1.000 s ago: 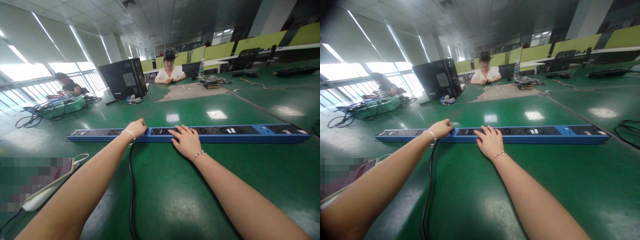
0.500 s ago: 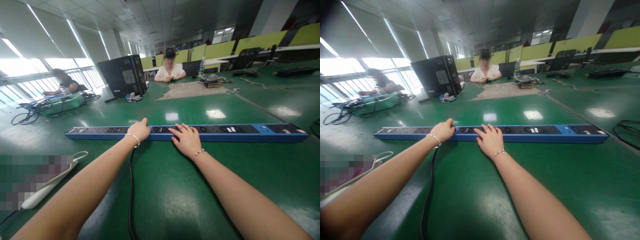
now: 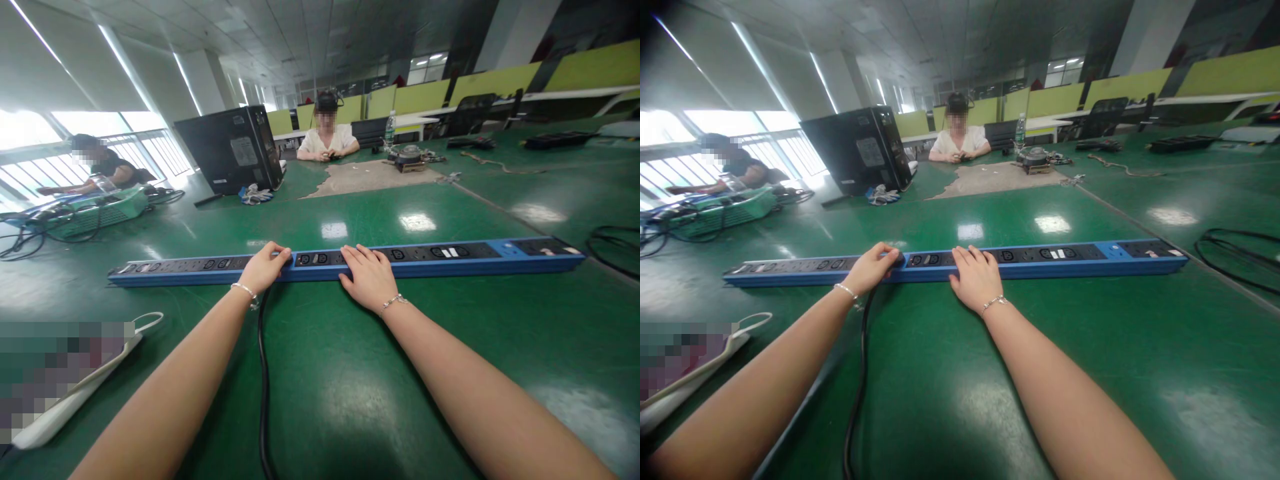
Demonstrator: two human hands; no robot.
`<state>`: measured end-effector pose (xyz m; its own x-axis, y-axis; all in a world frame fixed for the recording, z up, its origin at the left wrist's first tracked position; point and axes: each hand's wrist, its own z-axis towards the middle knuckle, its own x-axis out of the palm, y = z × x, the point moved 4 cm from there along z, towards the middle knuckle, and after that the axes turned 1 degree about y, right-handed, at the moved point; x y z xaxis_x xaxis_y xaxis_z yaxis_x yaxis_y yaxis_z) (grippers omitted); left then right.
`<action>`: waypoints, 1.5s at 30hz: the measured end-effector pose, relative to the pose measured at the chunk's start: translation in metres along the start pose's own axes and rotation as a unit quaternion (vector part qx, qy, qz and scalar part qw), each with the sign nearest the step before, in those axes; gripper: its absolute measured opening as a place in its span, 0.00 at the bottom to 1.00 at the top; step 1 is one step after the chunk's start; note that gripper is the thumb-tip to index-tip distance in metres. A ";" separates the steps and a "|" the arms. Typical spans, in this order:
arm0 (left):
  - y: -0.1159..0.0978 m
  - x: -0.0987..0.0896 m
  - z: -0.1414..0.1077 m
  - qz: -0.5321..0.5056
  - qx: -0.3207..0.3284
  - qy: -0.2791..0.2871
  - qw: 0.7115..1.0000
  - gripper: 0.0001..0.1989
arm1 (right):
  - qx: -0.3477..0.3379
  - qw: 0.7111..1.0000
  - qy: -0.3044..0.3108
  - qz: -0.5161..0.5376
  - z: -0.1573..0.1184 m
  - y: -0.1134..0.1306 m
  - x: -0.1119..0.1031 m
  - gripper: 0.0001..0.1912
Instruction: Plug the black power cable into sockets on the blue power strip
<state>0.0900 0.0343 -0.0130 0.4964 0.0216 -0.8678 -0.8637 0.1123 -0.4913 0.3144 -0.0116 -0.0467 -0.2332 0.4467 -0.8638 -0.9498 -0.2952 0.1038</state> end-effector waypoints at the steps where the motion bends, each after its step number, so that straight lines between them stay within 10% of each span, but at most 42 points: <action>1: 0.006 0.000 -0.003 -0.031 0.014 -0.015 0.999 0.21 | -0.001 1.000 0.001 -0.002 0.000 0.000 0.000 0.27; 7: 0.029 0.003 -0.019 0.071 0.057 -0.184 0.979 0.18 | 0.017 1.000 0.007 0.016 0.002 -0.002 -0.003 0.23; 14: 0.021 0.028 -0.018 0.139 0.140 -0.166 0.966 0.23 | 0.091 0.990 0.001 0.105 0.028 0.051 -0.009 0.20; 20: 0.021 0.024 -0.022 0.138 0.166 -0.135 0.967 0.25 | 0.146 0.977 0.143 0.066 0.080 0.117 0.004 0.23; 31: 0.020 0.023 -0.022 0.142 0.155 -0.164 0.964 0.24 | 0.141 0.969 0.200 -0.030 0.109 0.135 -0.009 0.15; 38: 0.020 0.024 -0.020 0.136 0.138 -0.163 0.967 0.27 | 0.127 0.985 0.105 -0.052 0.127 0.101 -0.050 0.19; 45: 0.021 0.025 -0.018 0.121 0.137 -0.163 0.970 0.29 | 0.258 0.927 0.272 -0.018 0.092 0.004 -0.041 0.17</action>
<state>0.0831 0.0194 -0.0466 0.3217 0.3884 -0.8635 -0.9251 0.3231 -0.1993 0.3006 0.0470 0.0345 -0.1934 -0.0853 -0.9774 -0.9611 0.2165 0.1712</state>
